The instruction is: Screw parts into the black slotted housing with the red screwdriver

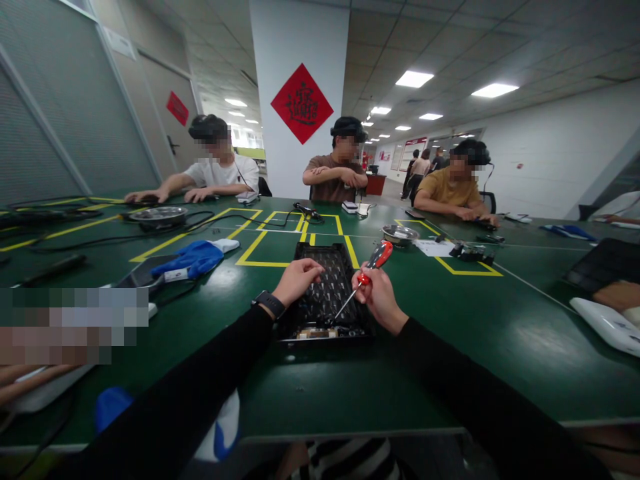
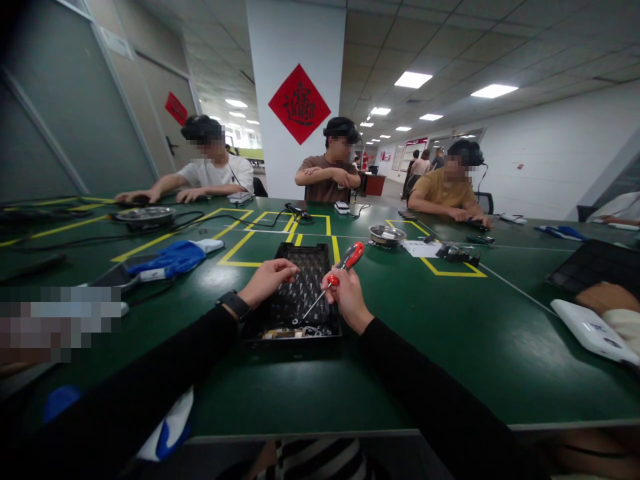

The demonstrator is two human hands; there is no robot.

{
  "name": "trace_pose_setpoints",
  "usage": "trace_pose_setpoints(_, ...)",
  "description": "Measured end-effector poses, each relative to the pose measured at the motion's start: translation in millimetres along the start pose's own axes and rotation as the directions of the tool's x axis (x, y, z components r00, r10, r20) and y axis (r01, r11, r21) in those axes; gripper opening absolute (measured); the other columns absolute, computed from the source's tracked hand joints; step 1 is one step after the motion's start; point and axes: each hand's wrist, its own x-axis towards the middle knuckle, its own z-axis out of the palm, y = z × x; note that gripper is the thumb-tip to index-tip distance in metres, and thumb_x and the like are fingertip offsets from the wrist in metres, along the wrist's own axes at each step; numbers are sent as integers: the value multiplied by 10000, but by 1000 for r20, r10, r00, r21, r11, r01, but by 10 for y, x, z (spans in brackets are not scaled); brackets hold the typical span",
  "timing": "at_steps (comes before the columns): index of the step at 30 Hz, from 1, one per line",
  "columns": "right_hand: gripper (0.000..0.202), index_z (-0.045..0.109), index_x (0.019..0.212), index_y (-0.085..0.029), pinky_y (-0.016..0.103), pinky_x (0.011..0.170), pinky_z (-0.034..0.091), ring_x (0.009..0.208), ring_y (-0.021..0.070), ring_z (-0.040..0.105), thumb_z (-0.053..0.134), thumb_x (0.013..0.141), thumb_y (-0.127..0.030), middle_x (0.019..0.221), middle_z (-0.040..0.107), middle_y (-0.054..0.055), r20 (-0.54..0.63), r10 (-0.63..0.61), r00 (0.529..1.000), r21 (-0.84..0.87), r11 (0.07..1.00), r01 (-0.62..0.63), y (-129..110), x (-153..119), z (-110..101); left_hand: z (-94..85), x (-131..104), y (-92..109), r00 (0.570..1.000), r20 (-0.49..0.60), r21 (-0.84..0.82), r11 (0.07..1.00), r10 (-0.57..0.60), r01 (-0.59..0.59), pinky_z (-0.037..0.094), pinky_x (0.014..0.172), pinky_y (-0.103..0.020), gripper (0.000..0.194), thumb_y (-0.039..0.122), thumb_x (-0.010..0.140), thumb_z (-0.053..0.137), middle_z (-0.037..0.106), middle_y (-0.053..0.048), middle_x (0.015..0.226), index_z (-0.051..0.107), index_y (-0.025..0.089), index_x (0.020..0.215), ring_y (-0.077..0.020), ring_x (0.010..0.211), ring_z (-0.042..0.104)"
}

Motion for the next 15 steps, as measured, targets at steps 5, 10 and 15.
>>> trace_pose_setpoints(5,68,354,814,-198,158,320,274,336,60,402,409,806,-239,555,533,-48,42,-18,999,-33,999,19,23,0,-15,0,4,0,1000,6,-1,1000,-4,4,386,588,-228,248,341,717,527,624,-24,616,624,121,780,-126,593,566)
trace_pose_setpoints(10,66,354,820,-202,161,329,291,346,62,412,407,821,-242,572,541,-47,58,-32,998,-62,997,36,28,-8,-16,1,14,-23,1000,11,8,1000,6,-6,383,579,-227,250,346,721,525,625,-24,623,624,124,783,-124,583,556)
trace_pose_setpoints(15,75,358,813,-201,160,328,289,350,60,406,416,815,-250,571,537,-47,57,-31,998,-67,997,35,30,-10,-22,0,27,-33,1000,18,24,1000,-2,1,391,592,-232,267,363,730,522,629,-28,643,624,125,794,-124,594,558)
